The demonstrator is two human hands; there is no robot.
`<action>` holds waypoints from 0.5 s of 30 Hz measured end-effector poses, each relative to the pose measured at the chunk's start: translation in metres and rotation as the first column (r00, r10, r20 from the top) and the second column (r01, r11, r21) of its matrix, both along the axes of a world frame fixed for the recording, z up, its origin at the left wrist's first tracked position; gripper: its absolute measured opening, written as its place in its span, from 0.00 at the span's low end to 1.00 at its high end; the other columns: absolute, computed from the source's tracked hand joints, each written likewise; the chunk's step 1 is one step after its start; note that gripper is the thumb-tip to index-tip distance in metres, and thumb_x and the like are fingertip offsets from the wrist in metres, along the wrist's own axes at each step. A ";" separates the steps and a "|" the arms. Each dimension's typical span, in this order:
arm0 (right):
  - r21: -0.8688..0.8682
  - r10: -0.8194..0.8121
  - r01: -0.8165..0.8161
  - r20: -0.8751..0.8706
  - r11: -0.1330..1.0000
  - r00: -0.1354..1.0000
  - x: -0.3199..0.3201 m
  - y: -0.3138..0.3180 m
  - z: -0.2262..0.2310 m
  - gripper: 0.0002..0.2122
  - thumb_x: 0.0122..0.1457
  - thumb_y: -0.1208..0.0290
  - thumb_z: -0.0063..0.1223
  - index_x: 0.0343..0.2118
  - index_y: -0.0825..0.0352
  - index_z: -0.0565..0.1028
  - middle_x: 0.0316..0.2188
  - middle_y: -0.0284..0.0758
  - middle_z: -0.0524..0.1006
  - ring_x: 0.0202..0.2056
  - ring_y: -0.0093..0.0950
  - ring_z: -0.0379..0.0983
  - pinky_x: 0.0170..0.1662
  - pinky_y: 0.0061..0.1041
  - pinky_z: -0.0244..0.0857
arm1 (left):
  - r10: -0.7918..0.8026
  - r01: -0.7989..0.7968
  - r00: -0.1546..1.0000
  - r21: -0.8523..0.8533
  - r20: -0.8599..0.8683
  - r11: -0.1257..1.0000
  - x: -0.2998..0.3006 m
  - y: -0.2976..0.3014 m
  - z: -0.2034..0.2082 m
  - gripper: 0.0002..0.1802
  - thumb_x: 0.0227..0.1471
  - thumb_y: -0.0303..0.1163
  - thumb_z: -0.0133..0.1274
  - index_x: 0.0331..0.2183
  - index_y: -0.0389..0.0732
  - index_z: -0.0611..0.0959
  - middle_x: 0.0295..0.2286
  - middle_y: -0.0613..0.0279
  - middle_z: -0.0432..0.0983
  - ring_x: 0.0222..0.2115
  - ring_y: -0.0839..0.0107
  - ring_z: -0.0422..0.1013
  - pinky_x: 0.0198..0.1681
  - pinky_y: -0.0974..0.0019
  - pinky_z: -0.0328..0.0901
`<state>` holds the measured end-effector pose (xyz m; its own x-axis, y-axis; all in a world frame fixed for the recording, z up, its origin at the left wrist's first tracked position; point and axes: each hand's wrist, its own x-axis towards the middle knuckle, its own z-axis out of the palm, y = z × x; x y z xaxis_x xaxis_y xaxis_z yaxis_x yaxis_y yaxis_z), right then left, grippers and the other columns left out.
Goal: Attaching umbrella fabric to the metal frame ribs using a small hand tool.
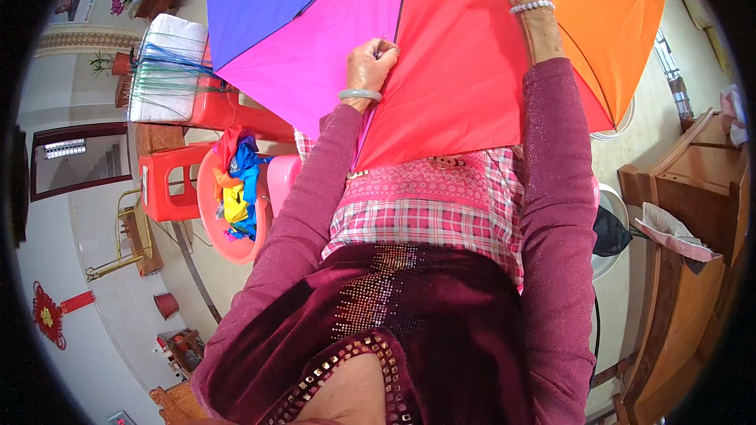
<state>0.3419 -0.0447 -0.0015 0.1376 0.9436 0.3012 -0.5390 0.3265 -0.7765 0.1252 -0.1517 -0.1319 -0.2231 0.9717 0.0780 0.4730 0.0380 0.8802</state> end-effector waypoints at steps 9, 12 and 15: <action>0.213 -0.152 0.193 -0.192 0.958 0.969 0.052 0.017 -0.001 0.06 0.52 0.79 0.44 0.32 0.74 0.69 0.24 0.40 0.73 0.27 0.27 0.72 0.31 0.23 0.70 | -0.032 0.080 0.960 0.163 -0.278 0.983 -0.017 0.002 -0.008 0.08 0.36 0.31 0.54 0.23 0.38 0.78 0.22 0.56 0.71 0.24 0.68 0.69 0.27 0.67 0.63; 0.128 -0.300 0.307 -0.073 0.943 0.951 0.048 0.016 -0.016 0.06 0.52 0.78 0.44 0.31 0.74 0.69 0.23 0.39 0.73 0.26 0.27 0.72 0.31 0.22 0.69 | -0.088 0.147 0.952 0.184 -0.292 0.972 -0.020 0.002 -0.006 0.08 0.38 0.31 0.53 0.24 0.37 0.78 0.21 0.57 0.72 0.23 0.69 0.69 0.27 0.67 0.63; 0.009 -0.261 0.304 0.533 0.953 0.804 0.044 0.017 -0.043 0.06 0.52 0.77 0.44 0.29 0.73 0.70 0.23 0.36 0.72 0.24 0.24 0.71 0.30 0.20 0.68 | 0.010 -0.008 0.997 -0.037 0.075 0.999 -0.021 0.002 0.000 0.08 0.40 0.31 0.50 0.24 0.36 0.77 0.20 0.57 0.74 0.22 0.69 0.70 0.24 0.66 0.63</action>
